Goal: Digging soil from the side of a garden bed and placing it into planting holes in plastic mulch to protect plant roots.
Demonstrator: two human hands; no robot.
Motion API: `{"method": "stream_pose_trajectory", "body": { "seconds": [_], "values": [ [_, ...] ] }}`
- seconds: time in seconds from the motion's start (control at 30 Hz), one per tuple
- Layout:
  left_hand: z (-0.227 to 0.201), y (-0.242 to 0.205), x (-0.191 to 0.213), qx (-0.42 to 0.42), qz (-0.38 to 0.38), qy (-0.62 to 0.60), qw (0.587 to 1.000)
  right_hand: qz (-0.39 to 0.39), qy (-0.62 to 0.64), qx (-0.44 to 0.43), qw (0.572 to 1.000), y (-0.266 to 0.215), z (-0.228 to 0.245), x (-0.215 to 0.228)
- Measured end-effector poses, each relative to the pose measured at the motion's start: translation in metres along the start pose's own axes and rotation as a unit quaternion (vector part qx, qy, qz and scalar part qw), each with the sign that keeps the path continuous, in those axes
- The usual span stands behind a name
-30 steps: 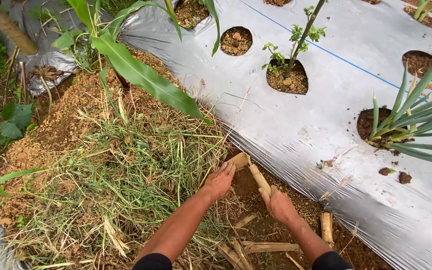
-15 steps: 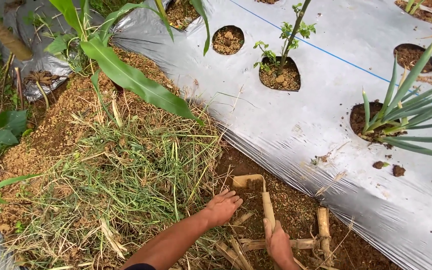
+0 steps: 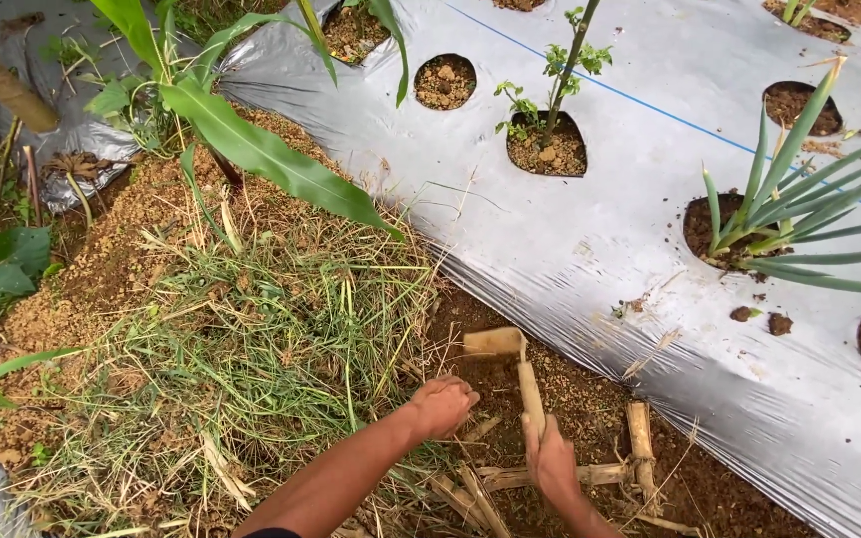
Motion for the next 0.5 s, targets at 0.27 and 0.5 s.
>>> {"method": "stream_pose_trajectory", "body": {
  "seconds": [0.27, 0.5],
  "values": [
    [0.021, 0.057, -0.054, 0.005, -0.064, 0.770, 0.635, 0.071, -0.397, 0.117, 0.908, 0.010, 0.084, 0.010],
    [0.006, 0.026, -0.025, -0.028, -0.024, 0.632, 0.774, -0.007, -0.281, -0.003, 0.960, -0.009, 0.018, 0.008]
  ]
}}
Point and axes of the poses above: each hand's wrist, its own y-axis towards the middle knuckle, its own x-axis out of the back of the hand, z = x × y, the point moved 3 cm from there along y, towards the middle knuckle, and after that the axes turned 3 degrees about x, right-handed, at the moved point
